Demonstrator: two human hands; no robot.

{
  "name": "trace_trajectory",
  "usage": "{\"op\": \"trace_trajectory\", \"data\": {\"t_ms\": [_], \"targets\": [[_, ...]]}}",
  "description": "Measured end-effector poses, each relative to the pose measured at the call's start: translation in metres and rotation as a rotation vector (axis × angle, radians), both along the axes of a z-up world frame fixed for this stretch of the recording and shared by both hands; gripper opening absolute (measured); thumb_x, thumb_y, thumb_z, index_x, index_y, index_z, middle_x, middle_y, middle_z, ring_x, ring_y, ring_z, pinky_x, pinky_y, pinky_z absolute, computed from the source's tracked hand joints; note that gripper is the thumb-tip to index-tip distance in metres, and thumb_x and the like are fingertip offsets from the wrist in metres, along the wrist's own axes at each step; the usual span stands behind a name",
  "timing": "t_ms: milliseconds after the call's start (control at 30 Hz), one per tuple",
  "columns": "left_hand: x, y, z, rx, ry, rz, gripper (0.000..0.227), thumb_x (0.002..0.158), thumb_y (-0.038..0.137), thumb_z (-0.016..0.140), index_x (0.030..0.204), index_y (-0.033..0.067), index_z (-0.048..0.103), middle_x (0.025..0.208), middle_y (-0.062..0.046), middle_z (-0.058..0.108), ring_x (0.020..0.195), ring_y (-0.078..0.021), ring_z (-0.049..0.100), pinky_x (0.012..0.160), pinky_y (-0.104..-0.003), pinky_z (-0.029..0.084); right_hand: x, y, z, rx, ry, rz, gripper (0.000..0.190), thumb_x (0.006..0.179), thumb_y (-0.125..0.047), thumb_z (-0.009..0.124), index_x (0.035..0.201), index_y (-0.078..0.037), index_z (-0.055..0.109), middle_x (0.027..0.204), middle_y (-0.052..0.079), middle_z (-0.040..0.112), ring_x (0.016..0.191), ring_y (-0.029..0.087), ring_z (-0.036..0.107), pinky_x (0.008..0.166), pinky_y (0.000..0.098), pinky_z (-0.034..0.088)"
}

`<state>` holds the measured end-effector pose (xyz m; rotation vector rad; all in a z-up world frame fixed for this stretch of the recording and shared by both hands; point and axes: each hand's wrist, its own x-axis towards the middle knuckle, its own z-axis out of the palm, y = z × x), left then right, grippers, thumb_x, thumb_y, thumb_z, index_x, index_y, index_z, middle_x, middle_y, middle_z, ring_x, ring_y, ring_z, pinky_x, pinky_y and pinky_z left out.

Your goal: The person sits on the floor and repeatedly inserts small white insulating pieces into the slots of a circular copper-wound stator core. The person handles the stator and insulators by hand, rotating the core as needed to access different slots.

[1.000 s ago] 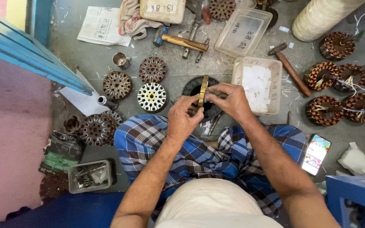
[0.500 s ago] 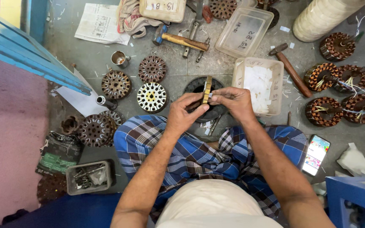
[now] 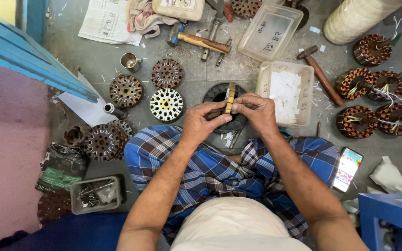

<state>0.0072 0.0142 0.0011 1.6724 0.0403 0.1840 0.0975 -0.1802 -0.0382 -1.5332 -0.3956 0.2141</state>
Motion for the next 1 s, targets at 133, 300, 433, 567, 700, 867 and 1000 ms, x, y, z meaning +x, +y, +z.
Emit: {"op": "trace_trajectory", "data": {"t_ms": [133,300,433,567,700,867,1000], "targets": [[0.000,0.002,0.001,0.117,-0.033,0.014,0.043,0.079,0.027,0.088,0.117,0.0100,0.077,0.115,-0.007,0.079,0.103,-0.0161,0.078,0.089,-0.029,0.063,-0.011,-0.001,0.006,0.008,0.006,-0.016,0.014,0.089,-0.001,0.078,0.102,0.002,0.075,0.103,0.007,0.073,0.093,0.012,0.073,0.082,0.0229,0.062],[0.000,0.005,0.000,0.241,-0.213,0.005,0.040,0.083,0.026,0.087,0.118,0.0092,0.077,0.120,-0.010,0.077,0.111,-0.0219,0.076,0.096,-0.032,0.061,-0.016,-0.002,0.019,-0.174,-0.228,-0.002,0.018,0.089,0.000,0.080,0.106,0.001,0.077,0.106,0.008,0.072,0.091,0.013,0.068,0.074,0.0244,0.055],[-0.002,0.005,0.000,0.291,-0.292,-0.007,0.040,0.087,0.028,0.084,0.121,0.0083,0.075,0.124,-0.011,0.075,0.114,-0.0254,0.075,0.097,-0.033,0.060,-0.014,-0.002,0.030,-0.255,-0.536,0.040,0.017,0.090,0.002,0.080,0.106,0.001,0.074,0.105,0.011,0.071,0.092,0.018,0.069,0.076,0.0294,0.056],[-0.006,0.006,0.001,0.394,-0.300,0.019,0.040,0.090,0.030,0.082,0.122,0.0084,0.073,0.123,-0.011,0.075,0.113,-0.0265,0.075,0.096,-0.033,0.060,-0.012,-0.001,0.042,-0.331,-0.713,0.064,0.016,0.091,0.003,0.078,0.105,0.002,0.071,0.105,0.014,0.070,0.094,0.024,0.070,0.080,0.0326,0.057],[-0.011,-0.003,0.005,0.388,-0.336,0.072,0.042,0.092,0.031,0.081,0.125,0.0068,0.071,0.125,-0.013,0.074,0.114,-0.0280,0.074,0.096,-0.035,0.059,-0.013,-0.009,0.046,-0.340,-0.686,0.119,0.021,0.089,0.000,0.079,0.110,0.001,0.073,0.109,0.015,0.071,0.097,0.026,0.071,0.083,0.0340,0.056],[-0.022,-0.017,-0.006,0.399,-0.248,0.164,0.051,0.084,0.031,0.084,0.122,0.0024,0.068,0.110,-0.014,0.073,0.093,-0.0268,0.075,0.080,-0.036,0.061,0.000,-0.062,0.023,-0.487,-0.555,-0.109,0.022,0.094,0.001,0.075,0.116,-0.003,0.074,0.113,0.014,0.074,0.106,0.027,0.073,0.093,0.0344,0.057],[-0.012,-0.020,-0.008,0.611,-0.340,0.171,0.035,0.092,0.025,0.082,0.116,0.0025,0.071,0.098,-0.010,0.073,0.081,-0.0224,0.074,0.070,-0.033,0.061,0.041,-0.102,-0.003,-0.887,-0.316,-0.211,0.031,0.087,-0.015,0.082,0.116,-0.004,0.076,0.114,0.018,0.073,0.096,0.031,0.072,0.085,0.0396,0.058]]}}
